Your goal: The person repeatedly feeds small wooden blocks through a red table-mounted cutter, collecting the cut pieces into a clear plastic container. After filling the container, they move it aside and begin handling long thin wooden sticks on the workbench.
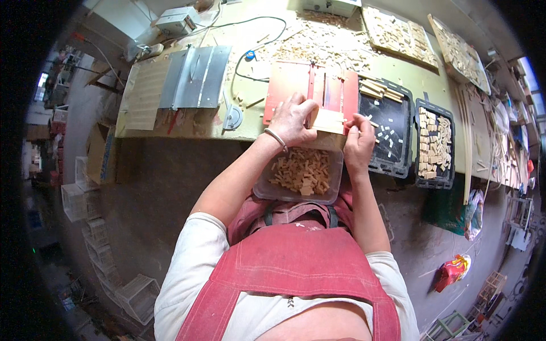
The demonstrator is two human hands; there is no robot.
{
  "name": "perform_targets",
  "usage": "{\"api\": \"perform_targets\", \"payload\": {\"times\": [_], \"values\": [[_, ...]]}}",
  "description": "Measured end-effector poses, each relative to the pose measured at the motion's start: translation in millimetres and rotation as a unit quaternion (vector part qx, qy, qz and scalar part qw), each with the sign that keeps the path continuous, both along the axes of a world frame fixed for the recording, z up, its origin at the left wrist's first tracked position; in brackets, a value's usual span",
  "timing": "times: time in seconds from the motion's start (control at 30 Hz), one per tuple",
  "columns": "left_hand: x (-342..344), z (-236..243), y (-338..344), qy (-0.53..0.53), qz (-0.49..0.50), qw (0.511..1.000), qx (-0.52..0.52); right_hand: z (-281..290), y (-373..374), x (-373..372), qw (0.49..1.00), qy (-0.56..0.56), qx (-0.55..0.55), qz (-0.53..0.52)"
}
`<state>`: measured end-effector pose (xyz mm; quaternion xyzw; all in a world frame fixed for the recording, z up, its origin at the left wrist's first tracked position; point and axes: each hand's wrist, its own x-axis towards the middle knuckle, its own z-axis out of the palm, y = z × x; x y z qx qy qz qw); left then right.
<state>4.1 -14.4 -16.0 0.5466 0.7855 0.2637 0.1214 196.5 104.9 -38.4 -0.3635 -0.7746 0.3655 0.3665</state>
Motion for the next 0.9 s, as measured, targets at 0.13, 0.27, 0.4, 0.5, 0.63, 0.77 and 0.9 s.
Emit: {"api": "perform_targets", "payload": {"times": [0.13,0.27,0.4,0.5,0.63,0.77,0.9], "values": [[0.2,3.6,0.9,-0.003,-0.001,1.000,-0.017,2.6,-7.2,-2.2,0.995,-0.058,0.073,0.029],[0.3,1.5,-0.8,0.006,-0.001,1.000,-0.009,13.9,-7.1,-8.5,0.973,-0.113,0.190,0.069],[-0.9,0.3,1.1,0.009,-0.003,1.000,-0.012,17.4,0.8,-7.3,0.964,-0.111,0.221,0.098],[-0.5,-1.3,-0.1,0.010,0.000,1.000,-0.010,20.5,5.7,-4.4,0.966,-0.116,0.195,0.125],[-1.1,-0.4,0.2,0.010,0.000,1.000,-0.007,23.6,13.7,-4.1,0.958,-0.129,0.203,0.152],[-1.6,0.2,0.2,0.005,-0.003,1.000,-0.013,13.2,14.6,-9.7,0.957,-0.161,0.239,0.044],[0.0,-1.2,0.2,0.007,0.002,1.000,0.011,3.7,11.5,-12.5,0.946,-0.188,0.261,0.048]]}}
